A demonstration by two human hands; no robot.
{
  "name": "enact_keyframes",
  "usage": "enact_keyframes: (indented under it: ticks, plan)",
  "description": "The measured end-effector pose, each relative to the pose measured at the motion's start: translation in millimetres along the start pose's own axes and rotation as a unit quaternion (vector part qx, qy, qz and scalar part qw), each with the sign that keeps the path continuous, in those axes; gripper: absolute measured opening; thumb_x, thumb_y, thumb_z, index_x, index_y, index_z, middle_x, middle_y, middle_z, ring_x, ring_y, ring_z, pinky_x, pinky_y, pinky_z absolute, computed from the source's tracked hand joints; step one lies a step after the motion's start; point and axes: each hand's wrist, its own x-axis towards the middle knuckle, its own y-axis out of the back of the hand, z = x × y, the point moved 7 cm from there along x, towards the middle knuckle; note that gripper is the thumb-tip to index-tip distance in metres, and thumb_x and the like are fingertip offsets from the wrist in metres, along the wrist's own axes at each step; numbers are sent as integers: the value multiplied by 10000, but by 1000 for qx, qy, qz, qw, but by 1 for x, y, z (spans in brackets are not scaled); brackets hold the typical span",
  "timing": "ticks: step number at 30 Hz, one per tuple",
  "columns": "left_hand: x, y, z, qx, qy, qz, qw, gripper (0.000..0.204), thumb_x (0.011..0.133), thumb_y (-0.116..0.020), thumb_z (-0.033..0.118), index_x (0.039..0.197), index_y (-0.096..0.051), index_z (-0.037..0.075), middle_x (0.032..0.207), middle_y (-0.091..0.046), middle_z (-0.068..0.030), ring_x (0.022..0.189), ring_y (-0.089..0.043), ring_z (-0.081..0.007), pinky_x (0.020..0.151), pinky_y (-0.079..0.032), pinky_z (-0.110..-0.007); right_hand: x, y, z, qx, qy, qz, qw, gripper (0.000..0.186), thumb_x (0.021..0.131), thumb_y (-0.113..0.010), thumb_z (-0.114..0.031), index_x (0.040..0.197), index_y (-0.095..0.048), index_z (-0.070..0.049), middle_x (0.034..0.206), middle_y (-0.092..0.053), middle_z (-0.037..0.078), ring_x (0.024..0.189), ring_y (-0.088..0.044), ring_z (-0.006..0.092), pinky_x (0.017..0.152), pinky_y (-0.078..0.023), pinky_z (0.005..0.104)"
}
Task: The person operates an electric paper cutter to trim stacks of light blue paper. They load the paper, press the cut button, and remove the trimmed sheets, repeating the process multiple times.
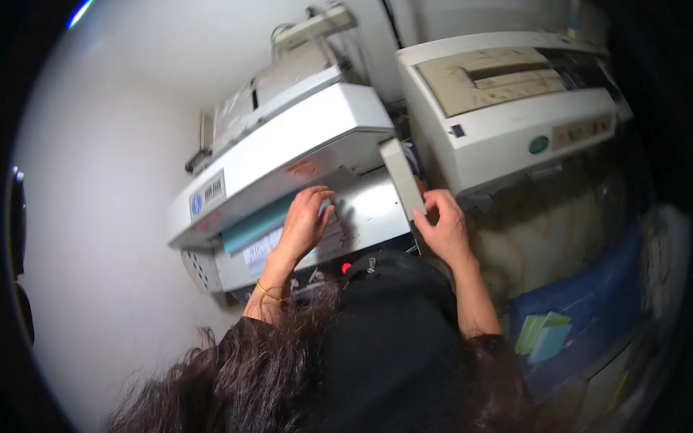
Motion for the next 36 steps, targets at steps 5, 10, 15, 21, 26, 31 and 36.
enact_keyframes:
  ticks: [5,10,15,21,26,31,36]
  plan:
    - [-82,22,-69,43,218,154,963,157,803,-575,-29,960,-582,-16,979,-579,-166,901,-546,-355,813,-440,-441,49,-12,-53,-59,65,-6,996,166,737,-689,-29,747,-523,-33,770,-530,91,700,-559,252,621,-456,339]
    - [-109,-24,-102,71,275,209,936,252,817,-555,-22,1069,-574,-24,1098,-569,-191,1028,-524,-376,920,-418,-431,51,-104,-97,46,246,-263,932,142,747,-678,-54,856,-592,-20,926,-604,143,894,-591,311,769,-485,383]
    - [-117,-36,-116,119,316,234,912,238,821,-583,-2,1058,-565,-19,1051,-582,-170,997,-533,-344,884,-424,-422,52,-197,-52,46,210,-362,907,237,795,-644,-100,999,-605,13,1003,-616,185,957,-588,353,825,-477,390]
    - [-114,-36,-121,165,274,219,922,258,798,-630,38,1050,-581,24,1037,-587,-120,949,-543,-310,836,-436,-403,60,-277,1,62,-56,-396,915,326,827,-606,-132,1100,-601,46,918,-651,192,877,-638,295,797,-492,361]
    - [-128,-38,-131,164,257,195,932,260,774,-656,64,1023,-584,40,986,-568,-99,929,-542,-282,808,-441,-383,49,-288,-10,300,-398,-300,813,206,881,-571,-116,1025,-599,29,884,-613,97,753,-568,165,743,-475,278]
    - [-129,-34,-133,166,225,226,933,275,757,-679,105,1010,-584,58,978,-553,-78,937,-540,-260,790,-441,-377,51,-306,-2,205,-417,-296,835,90,861,-612,-112,874,-580,-29,751,-536,53,652,-504,145,646,-444,286]
    - [-130,-38,-136,149,197,251,936,298,725,-710,161,986,-585,89,942,-539,-29,953,-538,-229,790,-435,-364,51,-309,3,180,-451,-283,827,144,810,-693,-168,849,-581,-85,732,-503,18,693,-488,151,656,-427,319]
